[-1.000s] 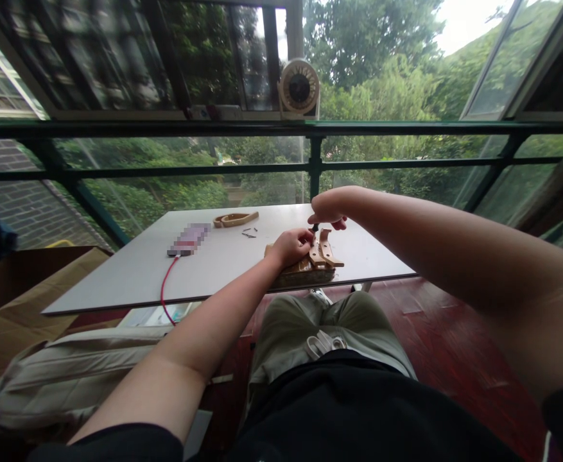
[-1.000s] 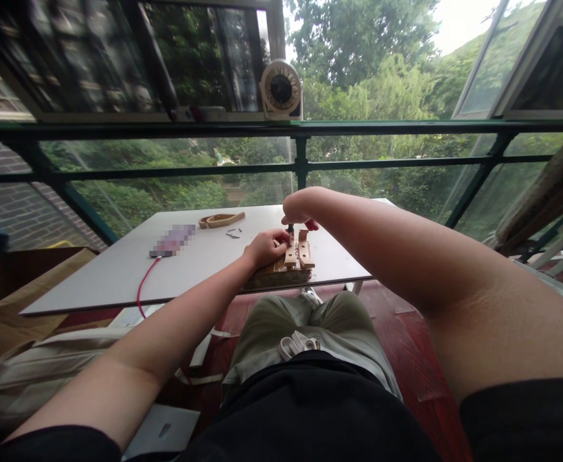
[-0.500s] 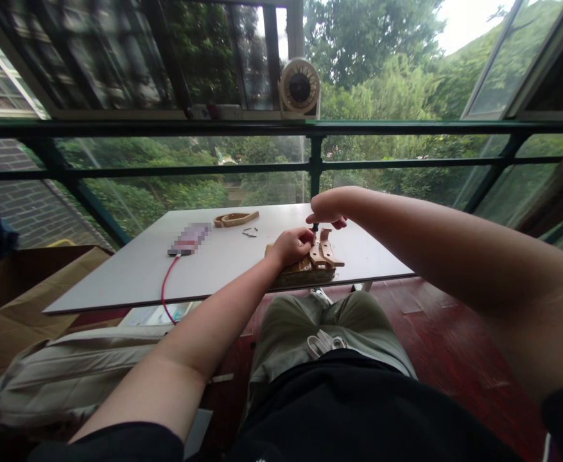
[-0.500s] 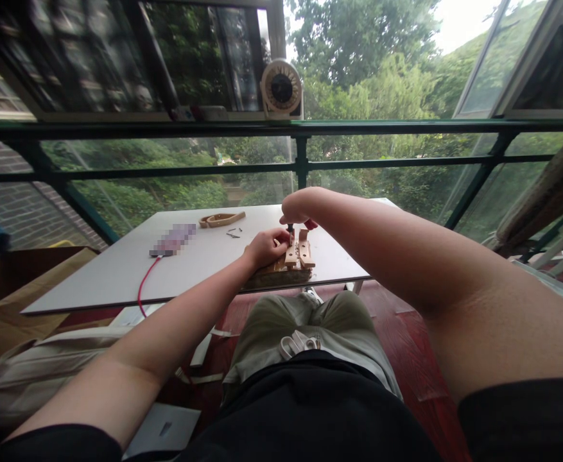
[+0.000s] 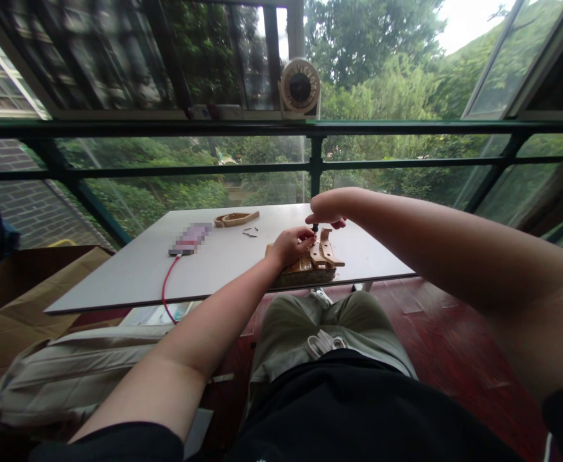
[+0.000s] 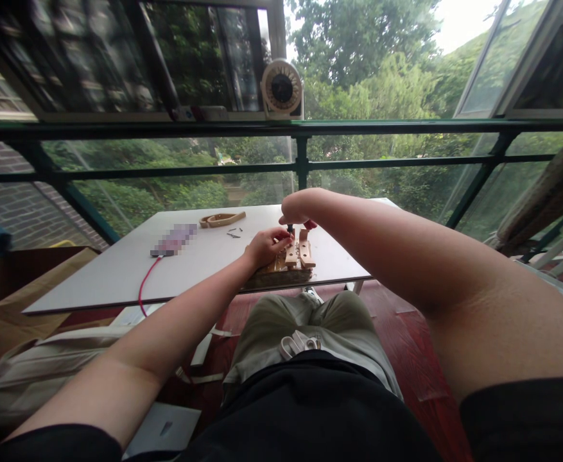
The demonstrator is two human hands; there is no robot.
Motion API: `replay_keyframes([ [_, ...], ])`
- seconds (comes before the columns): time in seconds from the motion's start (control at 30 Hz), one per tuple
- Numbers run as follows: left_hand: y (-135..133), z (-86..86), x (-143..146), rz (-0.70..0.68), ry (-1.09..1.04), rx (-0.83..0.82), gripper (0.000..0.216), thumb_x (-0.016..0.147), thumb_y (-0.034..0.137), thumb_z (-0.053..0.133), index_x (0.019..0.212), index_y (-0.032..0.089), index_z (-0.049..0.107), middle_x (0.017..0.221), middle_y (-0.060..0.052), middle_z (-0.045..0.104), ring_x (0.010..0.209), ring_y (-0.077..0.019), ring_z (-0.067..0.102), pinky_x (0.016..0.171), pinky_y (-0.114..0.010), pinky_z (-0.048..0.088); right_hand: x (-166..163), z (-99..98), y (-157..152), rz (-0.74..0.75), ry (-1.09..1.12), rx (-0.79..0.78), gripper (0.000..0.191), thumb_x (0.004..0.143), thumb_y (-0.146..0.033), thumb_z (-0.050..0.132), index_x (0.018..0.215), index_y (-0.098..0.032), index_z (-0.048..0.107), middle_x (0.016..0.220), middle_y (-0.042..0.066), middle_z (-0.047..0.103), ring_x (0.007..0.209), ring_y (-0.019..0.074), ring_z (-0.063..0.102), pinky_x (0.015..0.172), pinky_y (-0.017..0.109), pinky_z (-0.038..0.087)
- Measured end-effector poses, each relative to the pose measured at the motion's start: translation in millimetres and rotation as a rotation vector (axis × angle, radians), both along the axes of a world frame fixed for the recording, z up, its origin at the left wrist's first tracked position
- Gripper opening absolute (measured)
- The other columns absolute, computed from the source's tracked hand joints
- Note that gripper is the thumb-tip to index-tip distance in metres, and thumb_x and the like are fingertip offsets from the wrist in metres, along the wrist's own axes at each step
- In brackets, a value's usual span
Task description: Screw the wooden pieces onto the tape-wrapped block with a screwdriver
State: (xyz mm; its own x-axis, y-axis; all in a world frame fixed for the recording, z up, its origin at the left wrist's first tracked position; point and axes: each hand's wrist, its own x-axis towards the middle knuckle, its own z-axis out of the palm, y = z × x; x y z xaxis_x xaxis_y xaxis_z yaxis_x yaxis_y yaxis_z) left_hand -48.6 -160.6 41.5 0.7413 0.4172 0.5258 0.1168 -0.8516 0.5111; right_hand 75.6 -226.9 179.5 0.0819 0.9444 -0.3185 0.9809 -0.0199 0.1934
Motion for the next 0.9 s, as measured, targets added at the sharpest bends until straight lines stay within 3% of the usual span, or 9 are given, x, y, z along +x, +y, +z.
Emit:
replay_keyframes([
  [0.1, 1.0, 0.1, -0.2, 0.019, 0.026, 0.004, 0.023, 0.088, 0.033, 0.054, 0.092, 0.018, 0.070, 0.088, -0.003, 0.073, 0.073, -0.0147, 0.062, 0.067, -0.025, 0.046, -6.3, 4.0, -5.5, -0.046, -0.096, -0.042, 0.060, 0.095, -0.047, 0.034, 0.077, -0.003, 0.071, 0.062, 0.012, 0.065, 0.062, 0.0203, 0.061, 0.073, 0.036, 0.043],
  [0.3, 1.1, -0.7, -0.6, 0.012, 0.056, 0.032, 0.023, 0.087, 0.033, 0.052, 0.093, 0.019, 0.070, 0.084, -0.002, 0.072, 0.069, -0.0146, 0.061, 0.064, -0.025, 0.045, -6.8, 5.3, -7.5, 0.094, -0.074, 0.020, 0.038, 0.091, -0.030, 0.047, 0.115, -0.004, 0.059, 0.075, 0.008, 0.068, 0.060, 0.0150, 0.056, 0.062, 0.029, 0.038],
  [0.47, 0.4, -1.3, -0.4, -0.019, 0.074, -0.002, 0.024, 0.087, 0.030, 0.051, 0.094, 0.020, 0.071, 0.089, -0.001, 0.073, 0.074, -0.0148, 0.063, 0.067, -0.024, 0.047, -9.8, 6.3, -9.7, 0.254, -0.175, 0.094, 0.030, 0.080, -0.021, 0.062, 0.107, -0.010, 0.061, 0.093, 0.008, 0.066, 0.071, 0.0140, 0.052, 0.062, 0.027, 0.035],
  [0.6, 1.4, -2.8, -0.3, -0.031, 0.035, 0.009, 0.024, 0.088, 0.030, 0.051, 0.098, 0.020, 0.070, 0.094, -0.003, 0.073, 0.081, -0.0161, 0.065, 0.074, -0.025, 0.050, -7.0, 5.1, -8.1, 0.336, -0.207, 0.112, 0.027, 0.075, -0.014, 0.062, 0.102, -0.012, 0.063, 0.091, 0.006, 0.064, 0.072, 0.0139, 0.049, 0.063, 0.027, 0.033],
  [0.9, 4.7, -5.6, 0.4, -0.018, 0.017, -0.013, 0.021, 0.087, 0.031, 0.054, 0.096, 0.019, 0.069, 0.093, -0.003, 0.073, 0.083, -0.0174, 0.066, 0.078, -0.028, 0.051, -2.1, -3.0, -10.9, 0.313, -0.139, 0.169, 0.040, 0.071, -0.010, 0.062, 0.111, -0.016, 0.060, 0.093, 0.006, 0.065, 0.072, 0.0146, 0.050, 0.061, 0.027, 0.032],
])
